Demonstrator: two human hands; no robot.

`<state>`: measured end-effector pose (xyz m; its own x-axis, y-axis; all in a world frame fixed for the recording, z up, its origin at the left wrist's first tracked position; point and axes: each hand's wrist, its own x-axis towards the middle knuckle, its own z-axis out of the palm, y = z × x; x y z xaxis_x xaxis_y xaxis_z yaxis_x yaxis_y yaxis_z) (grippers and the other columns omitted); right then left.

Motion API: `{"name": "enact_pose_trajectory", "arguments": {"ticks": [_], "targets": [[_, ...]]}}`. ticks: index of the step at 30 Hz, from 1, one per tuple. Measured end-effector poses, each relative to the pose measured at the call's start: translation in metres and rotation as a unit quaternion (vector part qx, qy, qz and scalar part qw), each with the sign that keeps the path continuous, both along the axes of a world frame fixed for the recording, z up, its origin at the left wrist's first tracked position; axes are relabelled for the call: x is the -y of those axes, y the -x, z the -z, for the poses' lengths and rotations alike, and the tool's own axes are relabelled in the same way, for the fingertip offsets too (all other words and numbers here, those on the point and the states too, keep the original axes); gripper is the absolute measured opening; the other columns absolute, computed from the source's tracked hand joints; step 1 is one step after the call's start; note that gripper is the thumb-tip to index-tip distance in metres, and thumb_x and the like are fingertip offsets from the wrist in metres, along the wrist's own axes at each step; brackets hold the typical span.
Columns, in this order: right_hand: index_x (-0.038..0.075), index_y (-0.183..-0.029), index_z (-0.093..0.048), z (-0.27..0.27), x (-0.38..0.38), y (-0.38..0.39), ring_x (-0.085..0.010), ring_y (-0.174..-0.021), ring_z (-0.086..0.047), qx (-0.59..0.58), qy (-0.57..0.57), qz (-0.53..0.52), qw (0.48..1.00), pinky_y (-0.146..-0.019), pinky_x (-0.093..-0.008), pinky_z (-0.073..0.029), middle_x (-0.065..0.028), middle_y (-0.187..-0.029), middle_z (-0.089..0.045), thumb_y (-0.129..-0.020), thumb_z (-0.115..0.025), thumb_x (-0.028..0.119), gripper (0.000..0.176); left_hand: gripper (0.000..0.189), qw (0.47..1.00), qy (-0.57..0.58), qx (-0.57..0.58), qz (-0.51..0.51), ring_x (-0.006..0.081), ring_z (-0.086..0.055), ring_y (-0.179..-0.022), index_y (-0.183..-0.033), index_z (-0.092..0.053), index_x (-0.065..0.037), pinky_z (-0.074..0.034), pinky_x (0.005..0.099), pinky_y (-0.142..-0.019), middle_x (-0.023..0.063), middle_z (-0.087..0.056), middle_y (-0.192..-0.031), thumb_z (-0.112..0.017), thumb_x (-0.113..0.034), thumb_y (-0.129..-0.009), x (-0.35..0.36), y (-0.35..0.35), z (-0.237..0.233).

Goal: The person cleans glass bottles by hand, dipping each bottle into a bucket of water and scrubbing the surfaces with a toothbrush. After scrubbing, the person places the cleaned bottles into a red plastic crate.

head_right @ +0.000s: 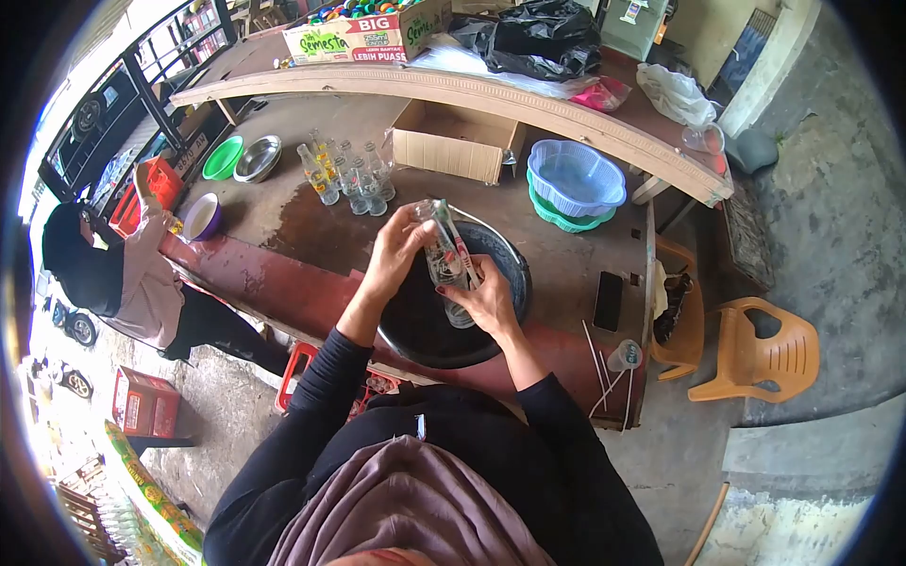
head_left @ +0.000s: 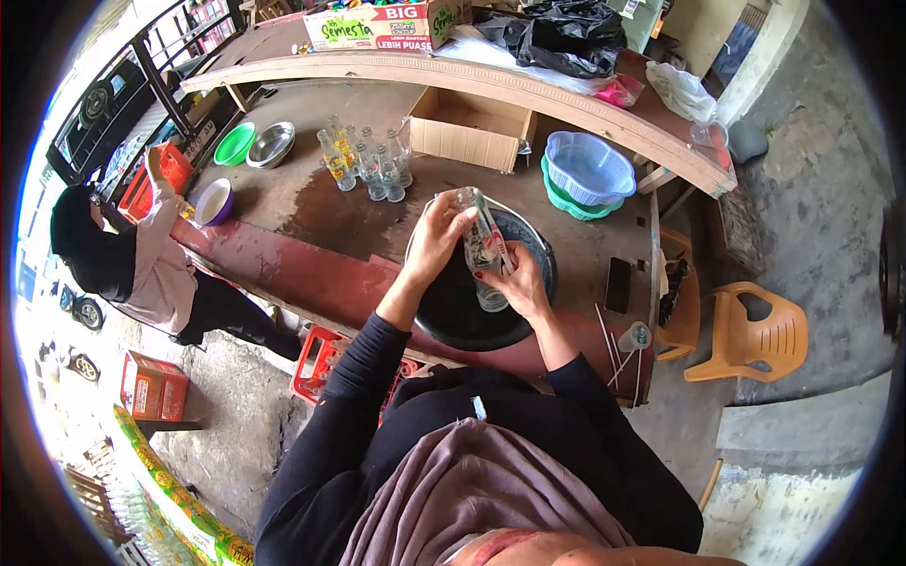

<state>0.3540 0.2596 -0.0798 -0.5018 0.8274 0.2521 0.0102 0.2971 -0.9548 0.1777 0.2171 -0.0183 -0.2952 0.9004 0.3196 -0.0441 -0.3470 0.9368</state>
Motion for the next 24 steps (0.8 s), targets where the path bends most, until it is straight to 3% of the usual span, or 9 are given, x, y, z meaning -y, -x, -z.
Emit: {"name": "enact_pose_trajectory", "arguments": {"ticks": [3, 7, 9, 11, 15, 16, 19, 21, 24], "targets": [[-0.002, -0.109, -0.057, -0.009, 0.004, 0.000, -0.0144, -0.090, -0.063, -0.039, 0.115, 0.002, 0.993, -0.080, -0.0293, -0.051, -0.0097, -0.098, -0.067, -0.076, -0.085, 0.020, 0.049, 0.079, 1.000, -0.007, -0.008, 0.027, 0.0248, -0.057, -0.116, -0.148, -0.024, 0.003, -0.049, 0.0364, -0.096, 0.0196, -0.047, -0.139, -0.071, -0.024, -0.091, 0.010, -0.011, 0.041], [-0.001, -0.106, -0.056, -0.013, 0.015, -0.001, -0.0094, -0.077, -0.059, -0.144, 0.266, -0.015, 0.953, -0.069, -0.0256, -0.049, -0.0055, -0.092, -0.064, -0.082, -0.081, 0.021, 0.041, 0.105, 0.985, 0.093, -0.044, 0.139, 0.0230, -0.057, -0.115, -0.153, 0.000, 0.000, -0.050, 0.0355, -0.093, 0.0182, -0.049, -0.131, -0.078, -0.020, -0.085, 0.054, -0.027, 0.059], [0.000, -0.105, -0.055, -0.013, 0.018, -0.001, -0.0066, -0.072, -0.056, -0.098, 0.292, -0.021, 0.951, -0.062, -0.0231, -0.046, -0.0039, -0.090, -0.062, -0.083, -0.080, 0.022, 0.040, 0.101, 0.974, 0.138, 0.043, 0.172, 0.0212, -0.059, -0.108, -0.153, -0.005, 0.000, -0.050, 0.0341, -0.092, 0.0167, -0.053, -0.125, -0.078, -0.019, -0.085, 0.065, -0.035, 0.067], [0.000, -0.105, -0.056, -0.013, 0.025, 0.002, -0.0040, -0.070, -0.053, -0.056, 0.305, -0.032, 0.950, -0.058, -0.0210, -0.043, -0.0018, -0.084, -0.060, -0.084, -0.079, 0.023, 0.039, 0.091, 0.988, 0.104, -0.059, 0.103, 0.0204, -0.064, -0.097, -0.149, -0.017, -0.001, -0.056, 0.0332, -0.079, 0.0159, -0.058, -0.116, -0.076, -0.023, -0.084, 0.068, -0.033, 0.086], [-0.002, -0.094, -0.061, 0.017, 0.001, -0.011, -0.0245, -0.076, -0.066, 0.187, 0.070, -0.028, 0.979, -0.064, -0.0367, -0.048, -0.0154, -0.082, -0.068, -0.091, -0.067, 0.042, 0.044, 0.077, 0.932, 0.351, -0.004, 0.084, 0.0195, -0.067, -0.063, -0.141, -0.024, 0.000, -0.054, 0.0291, -0.045, 0.0121, -0.062, -0.102, -0.071, -0.028, -0.087, 0.082, -0.019, 0.059], [-0.001, -0.095, -0.063, 0.009, -0.003, -0.014, -0.0400, -0.089, -0.067, 0.301, 0.026, -0.015, 0.953, -0.073, -0.0455, -0.048, -0.0235, -0.092, -0.069, -0.094, -0.059, 0.043, 0.044, 0.073, 0.917, 0.391, -0.024, 0.070, 0.0233, -0.068, -0.069, -0.139, -0.031, -0.002, -0.056, 0.0324, -0.052, 0.0151, -0.061, -0.106, -0.072, -0.028, -0.085, 0.081, -0.014, 0.050], [0.000, -0.097, -0.065, -0.005, -0.003, -0.019, -0.0431, -0.093, -0.065, 0.406, -0.136, 0.022, 0.903, -0.080, -0.0500, -0.051, -0.0245, -0.103, -0.066, -0.094, -0.051, 0.017, 0.022, 0.046, 0.900, 0.373, -0.202, 0.104, 0.0442, -0.057, -0.110, -0.120, -0.065, -0.022, -0.049, 0.0422, -0.095, 0.0286, -0.045, -0.129, -0.075, -0.033, -0.077, 0.079, 0.010, 0.050], [-0.001, -0.098, -0.065, -0.008, -0.003, -0.019, -0.0424, -0.091, -0.066, 0.443, -0.163, 0.016, 0.881, -0.081, -0.0496, -0.053, -0.0245, -0.104, -0.065, -0.093, -0.048, 0.011, 0.021, 0.055, 0.817, 0.291, -0.495, 0.052, 0.0420, -0.061, -0.108, -0.125, -0.062, -0.017, -0.051, 0.0435, -0.092, 0.0270, -0.054, -0.125, -0.071, -0.044, -0.078, 0.064, 0.022, 0.081], [-0.001, -0.104, -0.064, -0.001, -0.012, -0.021, -0.0419, -0.091, -0.067, 0.515, -0.192, 0.006, 0.835, -0.080, -0.0488, -0.054, -0.0245, -0.100, -0.065, -0.092, -0.048, 0.010, 0.023, 0.061, 0.804, 0.384, -0.453, -0.018, 0.0404, -0.066, -0.097, -0.117, -0.063, -0.004, -0.052, 0.0468, -0.086, 0.0255, -0.067, -0.102, -0.067, -0.050, -0.077, 0.058, 0.009, 0.040]]}}
